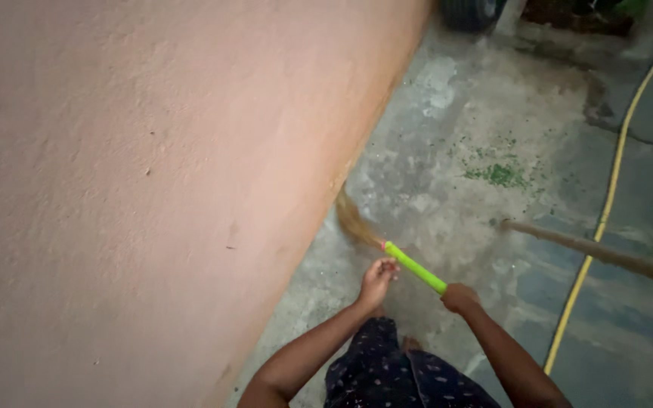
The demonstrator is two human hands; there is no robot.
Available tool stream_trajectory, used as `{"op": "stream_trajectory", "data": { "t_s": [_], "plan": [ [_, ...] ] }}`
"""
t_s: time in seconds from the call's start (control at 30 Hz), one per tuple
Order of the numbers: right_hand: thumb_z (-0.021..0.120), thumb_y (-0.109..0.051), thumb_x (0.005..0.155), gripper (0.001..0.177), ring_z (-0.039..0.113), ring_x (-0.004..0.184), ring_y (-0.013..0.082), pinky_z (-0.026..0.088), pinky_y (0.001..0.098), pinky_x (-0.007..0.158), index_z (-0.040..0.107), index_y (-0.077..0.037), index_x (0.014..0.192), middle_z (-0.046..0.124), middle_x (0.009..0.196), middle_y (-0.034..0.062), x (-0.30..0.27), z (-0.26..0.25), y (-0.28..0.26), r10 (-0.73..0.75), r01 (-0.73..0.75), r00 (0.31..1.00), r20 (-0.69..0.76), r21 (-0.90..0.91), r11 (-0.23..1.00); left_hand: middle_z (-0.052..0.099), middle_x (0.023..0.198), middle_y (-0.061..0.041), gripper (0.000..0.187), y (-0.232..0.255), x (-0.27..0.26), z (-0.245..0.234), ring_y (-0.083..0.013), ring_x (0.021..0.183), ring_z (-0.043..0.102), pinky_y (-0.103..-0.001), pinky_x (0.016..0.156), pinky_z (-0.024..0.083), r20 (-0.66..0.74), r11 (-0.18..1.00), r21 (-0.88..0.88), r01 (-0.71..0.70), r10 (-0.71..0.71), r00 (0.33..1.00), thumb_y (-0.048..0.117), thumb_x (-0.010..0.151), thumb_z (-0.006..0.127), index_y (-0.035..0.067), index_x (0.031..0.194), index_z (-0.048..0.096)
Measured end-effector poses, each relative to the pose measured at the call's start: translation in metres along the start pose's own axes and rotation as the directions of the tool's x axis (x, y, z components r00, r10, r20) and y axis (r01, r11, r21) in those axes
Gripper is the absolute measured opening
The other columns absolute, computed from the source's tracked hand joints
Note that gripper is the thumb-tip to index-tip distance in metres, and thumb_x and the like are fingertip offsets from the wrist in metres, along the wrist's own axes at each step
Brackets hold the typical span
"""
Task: The person sweeps debris from a concrete outdoor floor using a small handheld broom.
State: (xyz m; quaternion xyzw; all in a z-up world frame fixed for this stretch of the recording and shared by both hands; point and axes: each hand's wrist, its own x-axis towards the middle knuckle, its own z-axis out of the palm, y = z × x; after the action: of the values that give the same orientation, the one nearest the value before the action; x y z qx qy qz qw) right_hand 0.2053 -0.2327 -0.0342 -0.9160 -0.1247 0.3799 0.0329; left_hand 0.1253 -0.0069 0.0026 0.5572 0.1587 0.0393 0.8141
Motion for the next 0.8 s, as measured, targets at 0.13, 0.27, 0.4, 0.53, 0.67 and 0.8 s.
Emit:
{"op": "stream_trajectory", "data": {
  "t_s": [0.13,0.27,0.4,0.53,0.67,0.8],
  "plan": [
    [0.070,-0.040,0.088,0.035,0.072,0.092,0.0332,0.058,0.0473,0.082,0.078,-0.010,0.104,0.074,0.101,0.0134,0.011,-0.009,0.011,0.059,-0.056,0.994,-0.092,0.028,0.998,0.071,0.106,-0.002,0.026,0.006,0.037,0.014,-0.0111,0.086,0.063,-0.025,0.079,0.048,-0.077,0.994,-0.109,0.033,-0.041,0.996,0.017,0.103,0.057,0.007,0.126,0.062],
    [0.064,-0.047,0.095,0.044,0.077,0.069,0.0282,0.061,0.0436,0.066,0.077,-0.005,0.098,0.080,0.081,0.0128,-0.005,-0.019,0.039,0.274,-0.292,0.956,0.106,0.238,0.926,0.071,0.104,-0.002,0.027,-0.008,0.049,0.019,-0.0109,0.085,0.066,-0.024,0.075,0.049,-0.195,0.947,-0.296,0.124,-0.187,0.963,0.024,0.101,0.057,0.012,0.125,0.063],
    [0.068,-0.049,0.094,0.057,0.072,0.055,0.0297,0.057,0.0439,0.056,0.075,0.006,0.084,0.074,0.070,0.0180,-0.009,0.004,0.054,0.352,-0.382,0.922,0.160,0.520,0.764,0.071,0.105,-0.001,0.026,-0.010,0.052,0.011,-0.0116,0.084,0.066,-0.026,0.075,0.049,-0.216,0.914,-0.365,0.176,-0.267,0.939,0.022,0.100,0.059,0.012,0.123,0.063],
    [0.071,-0.044,0.091,0.055,0.072,0.054,0.0311,0.058,0.0455,0.057,0.076,0.008,0.076,0.074,0.067,0.0194,-0.009,0.014,0.026,0.378,-0.373,0.915,0.140,0.652,0.660,0.071,0.105,-0.002,0.025,0.001,0.074,0.000,-0.0116,0.085,0.066,-0.026,0.074,0.048,-0.216,0.914,-0.370,0.166,-0.258,0.942,0.020,0.100,0.061,0.012,0.123,0.063],
    [0.071,-0.032,0.085,0.039,0.078,0.057,0.0284,0.063,0.0442,0.061,0.074,0.005,0.077,0.076,0.066,0.0195,-0.024,-0.006,-0.039,0.335,-0.277,0.942,0.028,0.630,0.726,0.072,0.105,-0.001,0.025,0.003,0.087,-0.003,-0.0107,0.086,0.066,-0.025,0.077,0.050,-0.207,0.906,-0.378,0.192,-0.285,0.936,0.021,0.100,0.060,0.012,0.123,0.064],
    [0.073,-0.029,0.082,0.036,0.076,0.062,0.0305,0.061,0.0448,0.061,0.071,0.006,0.084,0.074,0.068,0.0202,-0.010,-0.037,-0.078,0.203,-0.144,0.978,-0.041,0.570,0.809,0.072,0.105,0.000,0.026,0.003,0.090,-0.004,-0.0103,0.085,0.065,-0.025,0.074,0.046,-0.175,0.897,-0.363,0.253,-0.333,0.927,0.023,0.101,0.059,0.012,0.123,0.063]
  ]
}}
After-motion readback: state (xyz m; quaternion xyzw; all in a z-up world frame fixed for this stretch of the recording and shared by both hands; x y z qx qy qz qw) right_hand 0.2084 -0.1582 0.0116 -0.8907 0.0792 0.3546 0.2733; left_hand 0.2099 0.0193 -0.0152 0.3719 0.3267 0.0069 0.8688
